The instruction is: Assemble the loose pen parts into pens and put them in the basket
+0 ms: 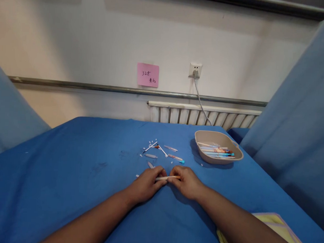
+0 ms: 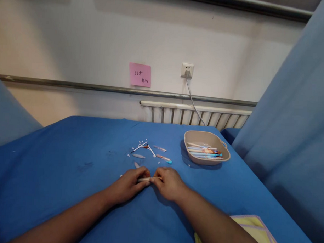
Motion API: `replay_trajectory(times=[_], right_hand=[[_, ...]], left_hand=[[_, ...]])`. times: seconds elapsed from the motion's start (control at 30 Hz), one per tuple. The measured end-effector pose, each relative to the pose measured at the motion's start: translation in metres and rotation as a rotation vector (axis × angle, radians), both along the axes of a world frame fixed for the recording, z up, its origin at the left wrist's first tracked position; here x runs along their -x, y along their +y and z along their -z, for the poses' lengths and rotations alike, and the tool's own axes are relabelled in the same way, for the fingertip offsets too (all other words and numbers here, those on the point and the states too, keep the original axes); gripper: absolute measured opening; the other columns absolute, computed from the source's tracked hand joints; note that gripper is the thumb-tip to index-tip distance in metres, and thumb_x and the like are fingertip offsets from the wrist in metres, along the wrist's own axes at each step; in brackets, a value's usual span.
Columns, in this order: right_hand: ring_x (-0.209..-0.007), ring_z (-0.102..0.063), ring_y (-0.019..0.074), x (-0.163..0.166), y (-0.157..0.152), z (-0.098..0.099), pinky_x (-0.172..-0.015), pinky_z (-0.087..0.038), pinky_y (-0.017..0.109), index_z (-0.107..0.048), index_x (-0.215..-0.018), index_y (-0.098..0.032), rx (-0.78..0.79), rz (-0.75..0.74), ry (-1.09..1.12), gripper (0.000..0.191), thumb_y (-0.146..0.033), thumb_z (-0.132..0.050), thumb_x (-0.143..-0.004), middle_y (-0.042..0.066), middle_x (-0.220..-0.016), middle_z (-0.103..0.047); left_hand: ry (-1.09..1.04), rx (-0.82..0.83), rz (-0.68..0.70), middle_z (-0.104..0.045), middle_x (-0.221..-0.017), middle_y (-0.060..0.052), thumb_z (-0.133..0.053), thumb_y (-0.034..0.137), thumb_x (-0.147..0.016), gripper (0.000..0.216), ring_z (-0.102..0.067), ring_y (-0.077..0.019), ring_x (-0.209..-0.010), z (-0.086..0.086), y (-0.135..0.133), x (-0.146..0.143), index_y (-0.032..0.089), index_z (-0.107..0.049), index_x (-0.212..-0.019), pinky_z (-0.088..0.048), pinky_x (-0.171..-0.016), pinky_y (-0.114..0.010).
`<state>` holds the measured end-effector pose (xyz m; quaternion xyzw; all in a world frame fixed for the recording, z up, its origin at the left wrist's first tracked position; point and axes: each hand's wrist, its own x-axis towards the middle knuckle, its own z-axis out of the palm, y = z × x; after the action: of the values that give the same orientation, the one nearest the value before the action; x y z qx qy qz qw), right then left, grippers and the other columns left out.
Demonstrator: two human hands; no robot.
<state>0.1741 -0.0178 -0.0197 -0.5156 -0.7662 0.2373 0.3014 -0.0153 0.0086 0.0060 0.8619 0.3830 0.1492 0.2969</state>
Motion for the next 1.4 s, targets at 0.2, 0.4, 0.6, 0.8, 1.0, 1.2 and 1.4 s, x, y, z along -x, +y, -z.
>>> replay_trajectory(times=[0.2, 0.4, 0.6, 0.8, 1.0, 1.2, 1.4], right_hand=[[-0.057, -0.049, 0.0110, -0.0006, -0.0036, -0.0005, -0.053, -0.029, 0.023, -0.056, -0.071, -0.019, 0.059, -0.036, -0.048, 0.024, -0.036, -0.048, -0.086, -0.001, -0.063, -0.058], [-0.061, -0.051, 0.0111, -0.0002, -0.0030, 0.0041, -0.055, -0.035, 0.021, -0.055, -0.080, -0.018, 0.128, -0.016, 0.155, 0.011, -0.028, -0.059, -0.077, -0.002, -0.070, -0.059], [-0.052, -0.044, 0.0103, -0.0007, -0.0005, 0.0051, -0.051, -0.029, 0.023, -0.055, -0.063, -0.018, 0.099, -0.045, 0.030, 0.030, -0.036, -0.047, -0.086, -0.002, -0.056, -0.052], [-0.061, -0.050, 0.0106, 0.0003, 0.0019, 0.0083, -0.055, -0.037, 0.021, -0.056, -0.084, -0.018, 0.128, 0.012, 0.349, 0.020, -0.035, -0.061, -0.076, -0.002, -0.069, -0.056], [-0.047, -0.042, 0.0084, -0.0016, 0.0042, 0.0070, -0.046, -0.030, 0.020, -0.054, -0.066, -0.017, 0.171, 0.063, 0.306, 0.024, -0.037, -0.056, -0.079, -0.005, -0.051, -0.046], [-0.044, -0.045, 0.0089, -0.0016, 0.0023, 0.0043, -0.045, -0.034, 0.021, -0.055, -0.066, -0.017, 0.243, 0.022, 0.353, 0.036, -0.047, -0.047, -0.085, -0.004, -0.050, -0.048], [-0.051, -0.043, 0.0084, -0.0033, 0.0031, 0.0060, -0.048, -0.032, 0.019, -0.055, -0.072, -0.017, 0.165, 0.001, 0.335, 0.020, -0.036, -0.059, -0.077, -0.005, -0.056, -0.049]], left_hand=[[-0.019, -0.004, 0.045, -0.060, -0.077, 0.000, -0.048, 0.033, -0.085, 0.017, -0.053, -0.0149, -0.071, 0.0002, -0.0062, 0.0005, 0.018, -0.056, -0.088, -0.036, -0.061, -0.023], [-0.049, 0.012, 0.029, -0.060, -0.075, 0.000, -0.046, 0.039, -0.086, 0.024, -0.053, -0.0144, -0.069, 0.0018, -0.0037, 0.0009, 0.017, -0.057, -0.087, -0.035, -0.059, -0.022], [-0.033, 0.004, 0.039, -0.061, -0.078, 0.001, -0.048, 0.034, -0.085, 0.019, -0.054, -0.0144, -0.072, 0.0019, -0.0053, 0.0014, 0.018, -0.058, -0.088, -0.037, -0.062, -0.023], [-0.068, 0.029, 0.009, -0.060, -0.075, 0.001, -0.046, 0.037, -0.086, 0.024, -0.053, -0.0140, -0.069, 0.0042, -0.0008, 0.0010, 0.017, -0.058, -0.089, -0.038, -0.061, -0.022], [-0.119, 0.039, -0.010, -0.060, -0.077, 0.000, -0.046, 0.038, -0.086, 0.024, -0.053, -0.0146, -0.073, 0.0023, -0.0005, 0.0006, 0.017, -0.058, -0.088, -0.039, -0.064, -0.022], [-0.114, 0.001, 0.020, -0.060, -0.075, 0.000, -0.044, 0.040, -0.087, 0.026, -0.053, -0.0145, -0.070, 0.0005, -0.0021, -0.0001, 0.017, -0.058, -0.086, -0.038, -0.063, -0.023], [-0.105, -0.015, 0.013, -0.063, -0.079, -0.001, -0.046, 0.035, -0.087, 0.023, -0.055, -0.0153, -0.073, 0.0018, -0.0002, 0.0007, 0.018, -0.059, -0.091, -0.040, -0.064, -0.023]])
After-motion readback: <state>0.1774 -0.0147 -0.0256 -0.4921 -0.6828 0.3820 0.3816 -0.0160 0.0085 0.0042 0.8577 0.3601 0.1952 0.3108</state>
